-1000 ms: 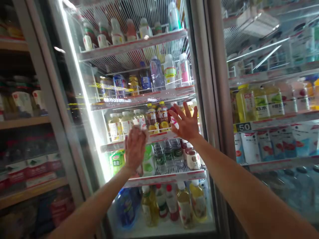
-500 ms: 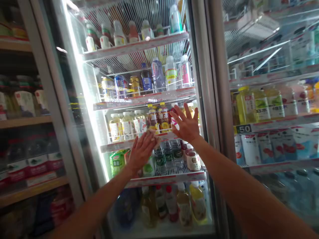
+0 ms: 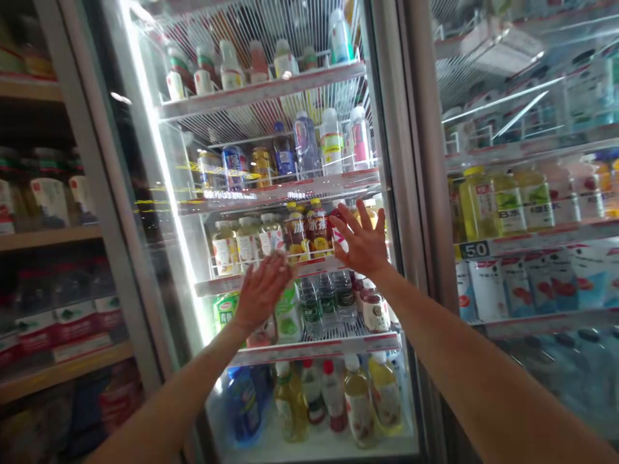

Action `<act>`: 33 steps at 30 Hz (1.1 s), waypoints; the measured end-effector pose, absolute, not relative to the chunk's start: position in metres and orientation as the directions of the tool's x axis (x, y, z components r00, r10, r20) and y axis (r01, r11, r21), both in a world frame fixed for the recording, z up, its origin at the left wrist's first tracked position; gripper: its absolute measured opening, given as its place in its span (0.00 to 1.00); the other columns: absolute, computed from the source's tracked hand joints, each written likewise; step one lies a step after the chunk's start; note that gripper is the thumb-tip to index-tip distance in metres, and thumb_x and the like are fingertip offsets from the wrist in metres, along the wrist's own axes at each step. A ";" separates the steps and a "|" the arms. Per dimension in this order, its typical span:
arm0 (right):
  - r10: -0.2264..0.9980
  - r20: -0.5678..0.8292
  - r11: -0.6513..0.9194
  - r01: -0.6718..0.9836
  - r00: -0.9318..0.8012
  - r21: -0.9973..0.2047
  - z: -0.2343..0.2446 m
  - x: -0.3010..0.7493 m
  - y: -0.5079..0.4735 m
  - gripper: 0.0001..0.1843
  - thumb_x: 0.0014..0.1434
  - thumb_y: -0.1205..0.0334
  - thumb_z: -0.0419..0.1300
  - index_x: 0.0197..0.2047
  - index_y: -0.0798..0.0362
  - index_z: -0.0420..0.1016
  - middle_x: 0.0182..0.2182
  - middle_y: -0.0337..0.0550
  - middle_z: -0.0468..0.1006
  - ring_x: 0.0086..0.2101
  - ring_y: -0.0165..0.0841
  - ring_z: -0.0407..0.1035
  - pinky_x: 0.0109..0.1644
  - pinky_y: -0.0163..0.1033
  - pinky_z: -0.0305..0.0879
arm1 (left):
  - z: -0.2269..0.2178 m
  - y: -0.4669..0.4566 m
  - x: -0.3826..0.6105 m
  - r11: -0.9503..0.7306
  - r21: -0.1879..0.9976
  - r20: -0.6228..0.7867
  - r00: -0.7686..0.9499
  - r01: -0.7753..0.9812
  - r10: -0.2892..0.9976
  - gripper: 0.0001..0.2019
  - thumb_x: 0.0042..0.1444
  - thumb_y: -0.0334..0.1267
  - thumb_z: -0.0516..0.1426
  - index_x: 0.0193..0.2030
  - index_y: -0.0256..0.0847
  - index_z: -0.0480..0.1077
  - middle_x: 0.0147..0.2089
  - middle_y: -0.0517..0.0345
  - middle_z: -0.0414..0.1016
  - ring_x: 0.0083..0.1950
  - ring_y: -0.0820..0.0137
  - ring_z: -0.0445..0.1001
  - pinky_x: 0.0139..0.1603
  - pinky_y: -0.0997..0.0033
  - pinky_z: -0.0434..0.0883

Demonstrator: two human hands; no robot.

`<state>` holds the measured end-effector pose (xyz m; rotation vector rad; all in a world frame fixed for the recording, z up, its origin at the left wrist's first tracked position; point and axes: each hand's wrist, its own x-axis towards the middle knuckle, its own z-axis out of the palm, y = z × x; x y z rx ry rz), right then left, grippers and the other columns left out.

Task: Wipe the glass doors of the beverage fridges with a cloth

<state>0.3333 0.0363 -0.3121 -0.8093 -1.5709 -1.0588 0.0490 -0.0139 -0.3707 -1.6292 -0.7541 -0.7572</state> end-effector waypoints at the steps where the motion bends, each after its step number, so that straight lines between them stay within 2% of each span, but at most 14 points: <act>1: -0.005 0.970 0.384 0.895 -0.243 0.226 -0.312 0.333 0.036 0.29 0.57 0.51 0.50 0.62 0.43 0.58 0.63 0.38 0.57 0.64 0.47 0.42 0.63 0.65 0.33 | -0.367 -0.016 0.036 -0.142 -0.468 0.876 0.479 0.873 0.056 0.21 0.60 0.34 0.50 0.61 0.44 0.60 0.65 0.52 0.59 0.70 0.64 0.43 0.69 0.55 0.43; 5: 0.025 0.971 0.397 0.894 -0.236 0.207 -0.312 0.332 0.034 0.30 0.57 0.51 0.50 0.63 0.41 0.56 0.64 0.37 0.56 0.64 0.47 0.40 0.63 0.65 0.31 | -0.357 -0.024 0.009 -0.094 -0.019 1.000 0.018 0.995 -0.012 0.24 0.61 0.36 0.46 0.65 0.37 0.53 0.69 0.43 0.48 0.71 0.60 0.41 0.67 0.50 0.48; 7: 0.028 0.971 0.403 0.892 -0.237 0.205 -0.312 0.332 0.033 0.30 0.57 0.51 0.50 0.63 0.42 0.56 0.64 0.36 0.56 0.65 0.47 0.40 0.63 0.64 0.31 | -0.361 -0.021 0.028 -0.112 -0.098 0.994 0.102 0.989 0.030 0.25 0.61 0.35 0.47 0.65 0.39 0.52 0.69 0.46 0.48 0.71 0.61 0.39 0.67 0.51 0.48; 10: 0.025 0.971 0.410 0.888 -0.237 0.206 -0.312 0.333 0.033 0.30 0.57 0.51 0.49 0.63 0.42 0.56 0.64 0.37 0.56 0.65 0.46 0.40 0.63 0.64 0.31 | -0.375 -0.014 0.059 -0.191 -0.420 0.888 0.446 0.887 0.115 0.23 0.59 0.35 0.50 0.63 0.45 0.57 0.67 0.54 0.55 0.71 0.66 0.39 0.69 0.55 0.44; 12: 0.023 0.971 0.415 0.886 -0.237 0.206 -0.312 0.333 0.033 0.30 0.58 0.51 0.49 0.64 0.42 0.55 0.64 0.37 0.56 0.65 0.46 0.39 0.63 0.64 0.32 | -0.380 -0.013 0.053 -0.210 -0.480 0.846 0.512 0.852 0.146 0.21 0.59 0.35 0.50 0.60 0.47 0.61 0.65 0.55 0.60 0.71 0.66 0.42 0.69 0.55 0.44; 14: 0.026 0.970 0.414 0.886 -0.241 0.209 -0.311 0.333 0.034 0.30 0.58 0.51 0.49 0.64 0.41 0.54 0.64 0.37 0.55 0.65 0.47 0.39 0.63 0.65 0.32 | -0.379 -0.018 0.027 -0.171 -0.316 0.930 0.340 0.933 0.136 0.20 0.60 0.37 0.50 0.60 0.46 0.61 0.65 0.52 0.59 0.70 0.63 0.45 0.68 0.52 0.45; 16: 0.027 0.968 0.412 0.885 -0.248 0.215 -0.311 0.333 0.035 0.30 0.57 0.51 0.49 0.64 0.41 0.54 0.64 0.37 0.55 0.65 0.47 0.39 0.63 0.65 0.31 | -0.375 -0.023 0.001 -0.113 -0.047 0.996 0.055 0.993 0.069 0.23 0.61 0.38 0.47 0.63 0.41 0.57 0.68 0.45 0.52 0.70 0.59 0.44 0.67 0.46 0.46; 18: 0.024 0.968 0.410 0.886 -0.248 0.217 -0.312 0.333 0.036 0.30 0.57 0.51 0.49 0.63 0.42 0.55 0.64 0.37 0.55 0.64 0.47 0.39 0.63 0.65 0.31 | -0.374 -0.024 -0.005 -0.096 0.100 0.995 -0.100 0.990 0.002 0.25 0.62 0.38 0.45 0.66 0.37 0.50 0.70 0.42 0.44 0.71 0.57 0.40 0.66 0.44 0.45; 20: 0.016 0.969 0.410 0.886 -0.245 0.217 -0.312 0.333 0.036 0.29 0.57 0.51 0.49 0.63 0.43 0.57 0.64 0.38 0.56 0.64 0.47 0.40 0.63 0.64 0.31 | -0.378 -0.020 0.014 -0.124 -0.007 1.000 0.010 0.992 0.023 0.26 0.61 0.37 0.45 0.66 0.37 0.49 0.70 0.43 0.43 0.71 0.58 0.37 0.67 0.46 0.46; 23: 0.012 0.970 0.410 0.886 -0.244 0.217 -0.312 0.334 0.035 0.29 0.58 0.51 0.48 0.62 0.44 0.58 0.63 0.39 0.57 0.64 0.47 0.40 0.63 0.64 0.32 | -0.390 -0.014 0.047 -0.198 -0.351 0.919 0.377 0.915 0.117 0.23 0.60 0.35 0.49 0.63 0.45 0.56 0.67 0.51 0.55 0.71 0.62 0.41 0.67 0.52 0.48; 25: 0.011 0.969 0.408 0.886 -0.248 0.222 -0.312 0.334 0.035 0.29 0.58 0.51 0.48 0.62 0.44 0.58 0.63 0.39 0.57 0.64 0.47 0.40 0.63 0.64 0.33 | -0.397 -0.016 0.042 -0.196 -0.406 0.888 0.436 0.893 0.147 0.21 0.59 0.35 0.50 0.60 0.47 0.60 0.66 0.52 0.58 0.70 0.63 0.44 0.67 0.53 0.48; 27: 0.004 0.969 0.404 0.887 -0.248 0.225 -0.312 0.334 0.035 0.28 0.58 0.51 0.48 0.62 0.44 0.59 0.63 0.39 0.58 0.64 0.47 0.41 0.63 0.64 0.33 | -0.402 -0.022 0.013 -0.148 -0.246 0.952 0.267 0.958 0.147 0.21 0.59 0.36 0.49 0.60 0.44 0.61 0.66 0.48 0.56 0.70 0.61 0.45 0.67 0.51 0.48; 31: -0.007 0.971 0.405 0.887 -0.240 0.222 -0.312 0.334 0.036 0.29 0.58 0.51 0.47 0.63 0.43 0.57 0.63 0.39 0.57 0.64 0.46 0.40 0.63 0.64 0.32 | -0.409 -0.030 -0.038 -0.079 0.342 0.932 -0.349 0.936 -0.097 0.23 0.62 0.39 0.44 0.63 0.35 0.55 0.68 0.38 0.50 0.70 0.57 0.45 0.65 0.44 0.49; 33: -0.005 0.969 0.411 0.883 -0.246 0.227 -0.313 0.334 0.037 0.30 0.57 0.51 0.48 0.63 0.43 0.56 0.64 0.39 0.57 0.64 0.47 0.40 0.63 0.64 0.32 | -0.411 -0.025 -0.029 -0.095 0.418 0.887 -0.429 0.903 -0.171 0.24 0.63 0.39 0.43 0.64 0.34 0.53 0.68 0.37 0.49 0.70 0.58 0.44 0.66 0.43 0.48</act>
